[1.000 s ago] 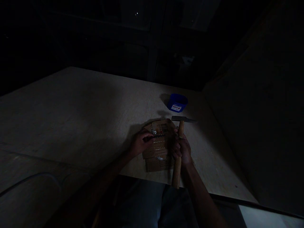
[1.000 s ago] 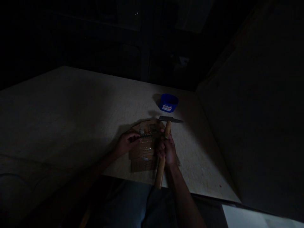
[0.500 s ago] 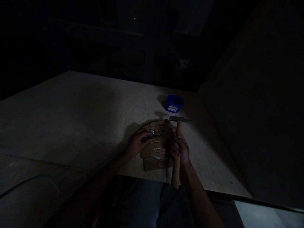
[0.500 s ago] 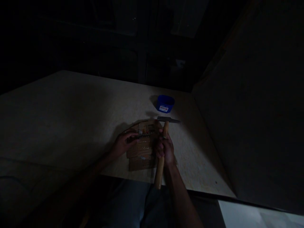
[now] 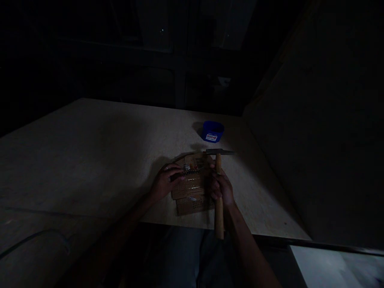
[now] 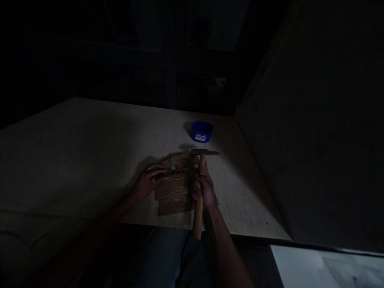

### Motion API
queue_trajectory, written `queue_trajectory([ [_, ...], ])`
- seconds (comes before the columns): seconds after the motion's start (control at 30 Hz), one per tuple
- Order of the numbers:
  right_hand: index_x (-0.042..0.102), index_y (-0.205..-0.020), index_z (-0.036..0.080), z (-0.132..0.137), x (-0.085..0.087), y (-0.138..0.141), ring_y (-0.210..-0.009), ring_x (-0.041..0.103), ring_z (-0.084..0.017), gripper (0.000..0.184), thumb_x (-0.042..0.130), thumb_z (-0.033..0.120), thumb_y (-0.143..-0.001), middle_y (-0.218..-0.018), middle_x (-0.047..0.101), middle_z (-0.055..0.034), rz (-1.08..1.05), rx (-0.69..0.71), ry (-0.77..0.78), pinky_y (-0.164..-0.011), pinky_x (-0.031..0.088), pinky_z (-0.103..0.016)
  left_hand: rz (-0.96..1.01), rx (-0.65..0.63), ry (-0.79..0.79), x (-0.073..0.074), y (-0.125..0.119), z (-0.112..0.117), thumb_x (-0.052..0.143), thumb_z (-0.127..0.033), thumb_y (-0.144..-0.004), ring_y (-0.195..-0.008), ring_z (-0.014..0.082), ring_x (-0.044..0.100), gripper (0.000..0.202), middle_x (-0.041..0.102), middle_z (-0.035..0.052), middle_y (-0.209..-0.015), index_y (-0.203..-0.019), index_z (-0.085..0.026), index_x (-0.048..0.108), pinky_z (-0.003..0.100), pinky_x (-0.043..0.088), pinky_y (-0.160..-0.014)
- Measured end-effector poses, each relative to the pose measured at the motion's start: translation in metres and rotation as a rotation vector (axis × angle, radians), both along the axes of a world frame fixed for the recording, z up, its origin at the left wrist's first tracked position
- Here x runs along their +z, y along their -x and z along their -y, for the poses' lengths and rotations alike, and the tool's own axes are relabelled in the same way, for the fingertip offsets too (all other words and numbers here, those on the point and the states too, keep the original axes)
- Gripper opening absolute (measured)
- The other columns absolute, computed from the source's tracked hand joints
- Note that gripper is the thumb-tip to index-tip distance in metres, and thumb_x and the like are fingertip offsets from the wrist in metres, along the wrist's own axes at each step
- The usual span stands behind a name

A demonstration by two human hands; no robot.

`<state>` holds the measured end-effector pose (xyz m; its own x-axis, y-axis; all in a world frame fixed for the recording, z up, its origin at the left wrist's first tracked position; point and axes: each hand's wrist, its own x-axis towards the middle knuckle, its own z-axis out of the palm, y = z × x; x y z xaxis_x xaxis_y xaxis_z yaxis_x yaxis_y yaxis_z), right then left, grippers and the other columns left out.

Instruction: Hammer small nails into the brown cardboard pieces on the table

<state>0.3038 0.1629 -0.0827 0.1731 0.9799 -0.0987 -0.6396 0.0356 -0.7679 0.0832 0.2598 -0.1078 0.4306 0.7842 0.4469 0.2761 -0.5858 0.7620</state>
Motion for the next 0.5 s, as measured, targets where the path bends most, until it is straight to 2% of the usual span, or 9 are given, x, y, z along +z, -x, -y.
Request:
queue_trajectory([
  [0.07,0.052,-0.127,0.021,0.001,0.000,-0.001,-0.028,0.021,-0.003,0.047,0.067,0.026,-0.082,-0.048,0.042,0.0149,0.001,0.002,-0.012,-0.024,0.031,-0.013,-0.010,0.051,0.017,0.001,0.002,0.002,0.075,-0.034,-0.081,-0.110,0.0222,0.063,0.023,0.069,0.0072,-0.114,-0.101,-0.025,0.074,0.041,0.051,-0.099],
  [0.13,0.052,-0.127,0.022,0.003,0.002,-0.003,-0.028,0.020,-0.003,0.046,0.066,0.027,-0.083,-0.049,0.041,0.0149,-0.004,0.010,-0.035,-0.024,0.031,-0.013,0.003,0.158,0.096,-0.001,0.006,0.009,0.074,-0.037,-0.080,-0.115,0.0240,0.060,0.033,0.066,0.0086,-0.120,-0.110,-0.024,0.070,0.043,0.049,-0.102],
  [0.27,0.054,-0.123,0.023,0.006,0.008,-0.007,-0.028,0.019,-0.003,0.043,0.068,0.028,-0.083,-0.048,0.038,0.0150,-0.032,0.005,-0.065,-0.024,0.030,-0.012,0.152,0.314,0.456,-0.015,0.014,0.035,0.075,-0.046,-0.078,-0.120,0.0271,0.060,0.056,0.057,0.0134,-0.136,-0.125,-0.022,0.056,0.040,0.053,-0.095],
  [0.37,0.056,-0.120,0.023,0.011,0.009,-0.011,-0.029,0.016,-0.003,0.042,0.069,0.026,-0.081,-0.049,0.037,0.0148,-0.068,-0.042,-0.079,-0.024,0.030,-0.012,0.257,0.321,0.637,-0.024,0.012,0.056,0.077,-0.046,-0.075,-0.125,0.0284,0.058,0.065,0.051,0.0147,-0.144,-0.129,-0.023,0.050,0.036,0.054,-0.092],
  [0.43,0.057,-0.120,0.023,0.019,0.008,-0.015,-0.030,0.015,-0.003,0.041,0.069,0.025,-0.081,-0.049,0.037,0.0145,-0.072,-0.081,-0.079,-0.025,0.030,-0.012,0.311,0.280,0.659,-0.026,0.006,0.064,0.076,-0.044,-0.075,-0.124,0.0271,0.059,0.065,0.055,0.0134,-0.140,-0.130,-0.024,0.048,0.035,0.054,-0.092],
  [0.5,0.057,-0.122,0.024,0.033,0.011,-0.021,-0.030,0.015,-0.003,0.042,0.068,0.026,-0.082,-0.049,0.037,0.0144,-0.036,-0.117,-0.059,-0.025,0.029,-0.012,0.345,0.226,0.634,-0.025,-0.003,0.065,0.074,-0.041,-0.076,-0.117,0.0243,0.063,0.062,0.063,0.0102,-0.127,-0.129,-0.024,0.047,0.035,0.054,-0.092],
])
